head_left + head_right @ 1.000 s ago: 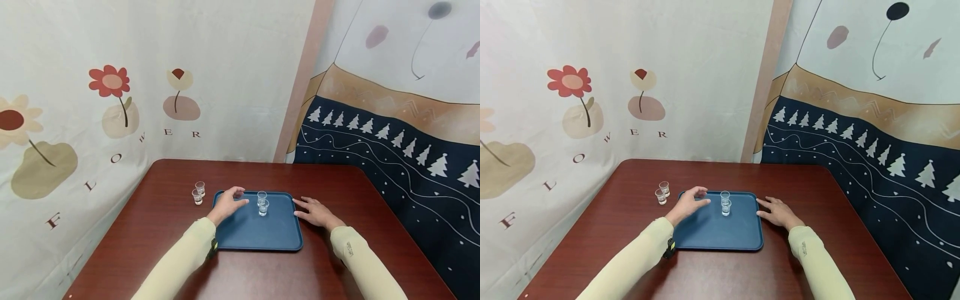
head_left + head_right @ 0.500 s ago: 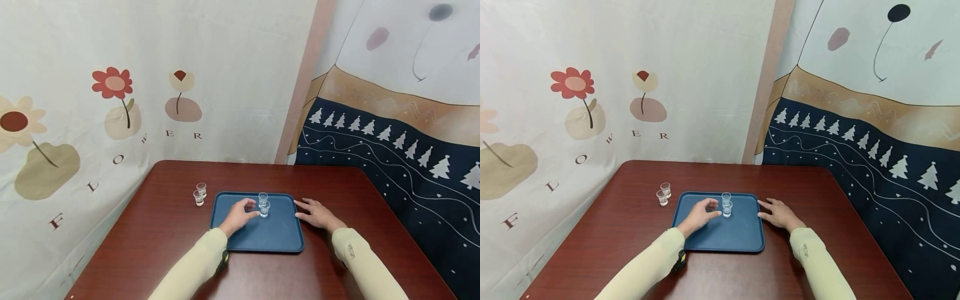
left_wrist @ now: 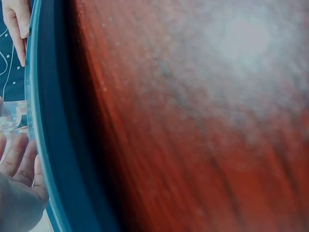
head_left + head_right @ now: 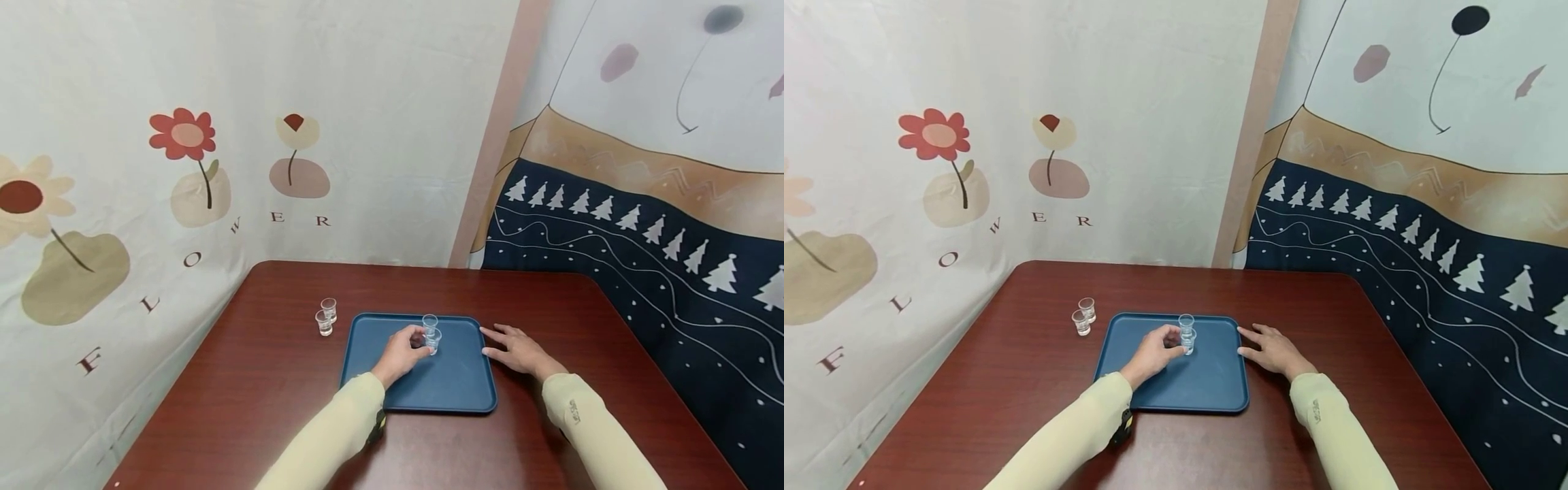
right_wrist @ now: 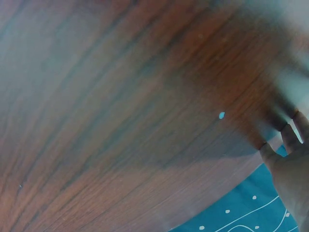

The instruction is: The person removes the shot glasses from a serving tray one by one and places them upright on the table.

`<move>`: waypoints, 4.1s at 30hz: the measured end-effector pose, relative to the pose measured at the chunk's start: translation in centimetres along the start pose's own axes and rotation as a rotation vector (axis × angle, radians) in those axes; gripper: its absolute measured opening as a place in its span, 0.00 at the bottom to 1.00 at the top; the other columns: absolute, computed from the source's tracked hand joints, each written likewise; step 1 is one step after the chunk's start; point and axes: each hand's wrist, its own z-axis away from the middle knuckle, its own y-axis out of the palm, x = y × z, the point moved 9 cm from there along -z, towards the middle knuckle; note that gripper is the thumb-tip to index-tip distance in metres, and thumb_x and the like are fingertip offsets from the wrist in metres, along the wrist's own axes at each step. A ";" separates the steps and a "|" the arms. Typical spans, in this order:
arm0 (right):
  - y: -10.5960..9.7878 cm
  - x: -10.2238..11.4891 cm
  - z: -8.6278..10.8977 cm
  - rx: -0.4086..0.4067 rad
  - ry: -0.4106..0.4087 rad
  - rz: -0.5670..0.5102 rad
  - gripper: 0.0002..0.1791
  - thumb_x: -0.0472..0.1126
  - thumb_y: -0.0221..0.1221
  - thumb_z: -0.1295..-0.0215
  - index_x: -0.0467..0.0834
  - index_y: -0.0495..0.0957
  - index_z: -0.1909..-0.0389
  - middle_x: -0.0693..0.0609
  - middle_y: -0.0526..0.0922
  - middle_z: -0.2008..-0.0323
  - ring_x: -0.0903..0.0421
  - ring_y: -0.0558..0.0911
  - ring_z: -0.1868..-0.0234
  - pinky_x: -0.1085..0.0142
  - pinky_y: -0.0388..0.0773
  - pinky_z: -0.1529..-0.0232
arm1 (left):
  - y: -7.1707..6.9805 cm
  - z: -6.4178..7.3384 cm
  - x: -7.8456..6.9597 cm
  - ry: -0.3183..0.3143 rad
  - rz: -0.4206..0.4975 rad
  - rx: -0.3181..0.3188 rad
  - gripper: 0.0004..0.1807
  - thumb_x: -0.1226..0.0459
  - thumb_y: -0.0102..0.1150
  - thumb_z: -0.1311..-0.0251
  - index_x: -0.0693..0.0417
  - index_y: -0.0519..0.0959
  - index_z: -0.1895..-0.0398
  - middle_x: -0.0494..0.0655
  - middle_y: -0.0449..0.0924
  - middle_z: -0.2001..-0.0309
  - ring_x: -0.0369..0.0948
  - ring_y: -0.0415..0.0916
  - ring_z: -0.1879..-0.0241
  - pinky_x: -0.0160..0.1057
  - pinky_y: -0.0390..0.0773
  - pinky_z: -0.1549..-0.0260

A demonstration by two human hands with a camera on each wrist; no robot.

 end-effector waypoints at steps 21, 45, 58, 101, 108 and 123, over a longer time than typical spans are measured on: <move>0.2 0.0 0.0 0.012 0.021 -0.003 0.37 0.63 0.53 0.30 0.51 0.63 0.25 0.35 0.60 0.28 0.32 0.57 0.29 0.33 0.57 0.36 | 0.3 -0.1 -0.8 0.055 -0.044 -0.041 0.16 0.61 0.69 0.40 0.56 0.80 0.51 0.46 0.82 0.59 0.42 0.79 0.59 0.43 0.79 0.59; 0.1 0.1 0.0 0.023 0.019 0.000 0.36 0.62 0.53 0.29 0.50 0.64 0.26 0.34 0.61 0.29 0.31 0.58 0.29 0.33 0.58 0.36 | -6.0 -0.1 0.4 0.018 -0.005 -0.130 0.17 0.61 0.67 0.38 0.57 0.79 0.48 0.49 0.81 0.55 0.46 0.80 0.54 0.45 0.81 0.57; -0.1 0.3 0.2 0.011 0.007 -0.009 0.36 0.62 0.53 0.29 0.49 0.63 0.26 0.33 0.60 0.29 0.30 0.58 0.30 0.33 0.58 0.37 | -11.0 0.7 2.8 0.012 0.003 -0.240 0.17 0.63 0.69 0.40 0.59 0.80 0.50 0.51 0.83 0.57 0.47 0.82 0.55 0.46 0.81 0.58; 0.1 0.3 0.2 0.009 -0.002 -0.003 0.36 0.62 0.53 0.29 0.50 0.64 0.26 0.33 0.61 0.29 0.31 0.59 0.30 0.33 0.58 0.36 | -18.4 5.8 9.3 -0.145 -0.086 -0.305 0.19 0.64 0.68 0.41 0.64 0.79 0.48 0.55 0.84 0.57 0.51 0.82 0.54 0.45 0.79 0.56; 0.0 0.2 0.1 0.007 0.001 0.002 0.36 0.62 0.54 0.29 0.50 0.64 0.26 0.33 0.61 0.29 0.30 0.59 0.30 0.33 0.58 0.37 | -19.0 6.1 10.3 -0.172 -0.103 -0.320 0.18 0.63 0.68 0.40 0.63 0.79 0.50 0.56 0.84 0.57 0.52 0.82 0.54 0.43 0.79 0.58; 0.3 -0.2 -0.1 0.010 0.015 0.005 0.37 0.64 0.53 0.30 0.51 0.64 0.26 0.34 0.61 0.29 0.31 0.59 0.30 0.33 0.58 0.36 | -19.7 5.9 11.1 -0.186 -0.133 -0.340 0.20 0.61 0.68 0.40 0.65 0.78 0.49 0.59 0.83 0.55 0.52 0.82 0.54 0.47 0.78 0.57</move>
